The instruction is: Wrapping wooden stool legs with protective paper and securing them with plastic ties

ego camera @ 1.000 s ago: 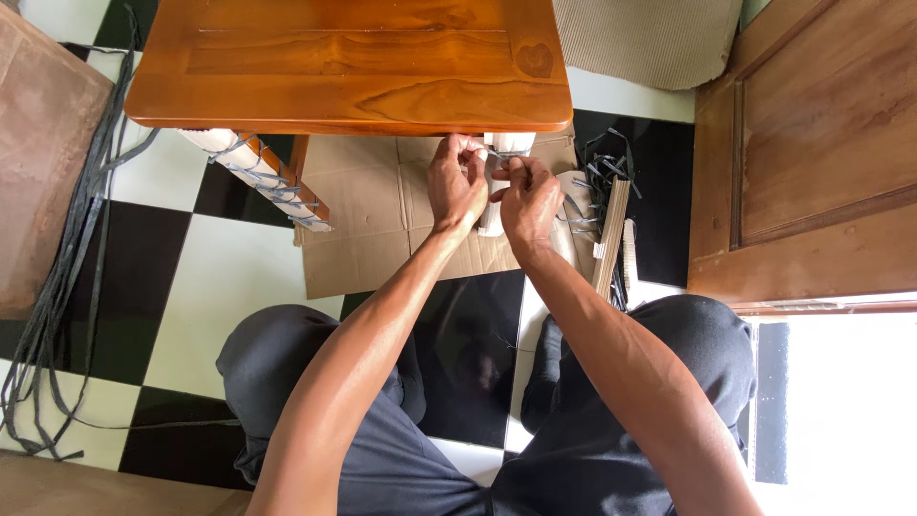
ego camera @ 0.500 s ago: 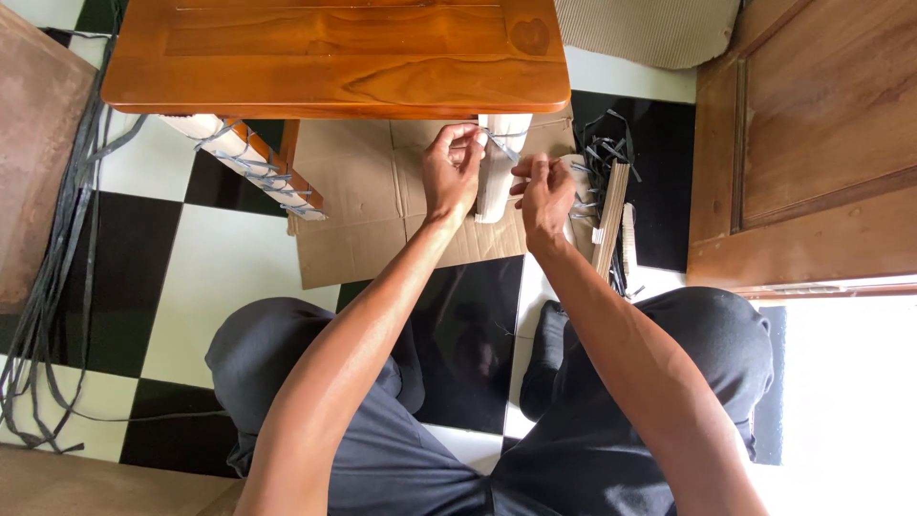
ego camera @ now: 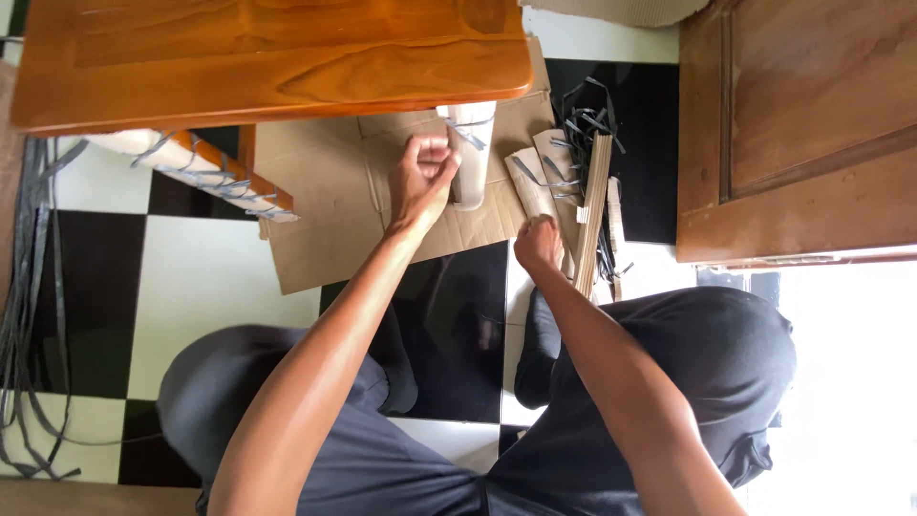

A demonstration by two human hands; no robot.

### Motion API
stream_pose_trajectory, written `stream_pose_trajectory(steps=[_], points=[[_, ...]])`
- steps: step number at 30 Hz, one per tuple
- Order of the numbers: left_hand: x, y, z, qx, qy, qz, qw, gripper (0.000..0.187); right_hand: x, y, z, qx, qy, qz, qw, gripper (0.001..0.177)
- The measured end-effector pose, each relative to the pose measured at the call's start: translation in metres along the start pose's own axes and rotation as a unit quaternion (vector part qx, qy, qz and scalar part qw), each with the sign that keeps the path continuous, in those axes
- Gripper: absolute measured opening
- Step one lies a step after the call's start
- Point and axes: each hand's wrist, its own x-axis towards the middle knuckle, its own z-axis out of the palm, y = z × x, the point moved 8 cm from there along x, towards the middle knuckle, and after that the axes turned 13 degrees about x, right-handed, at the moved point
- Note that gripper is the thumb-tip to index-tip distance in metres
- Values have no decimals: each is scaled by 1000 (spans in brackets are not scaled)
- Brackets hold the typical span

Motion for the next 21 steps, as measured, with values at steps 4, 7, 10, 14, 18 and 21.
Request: stream_pose_trajectory(steps=[4,7,10,14,18,21], points=[[-4,-36,16,77,-62,-41,994,32,-15,-20,-12,-67,-41,-37,996,35],[-10,-36,16,106,-83,-56,989,29,5,-36,-13,-125,-42,-93,987,35],[-15,-28,14,118,-96,-62,986,26,45,-27,4,-240,-24,-156,958,33],[-21,-19,11,112,-103,-65,986,25,50,-36,3,-357,-35,-171,918,33],[-12,-29,4,123,-88,-63,986,24,131,42,63,-374,-28,-199,906,34],[1,-41,-2,153,-57,-56,985,22,93,-45,19,-191,114,-322,920,21]])
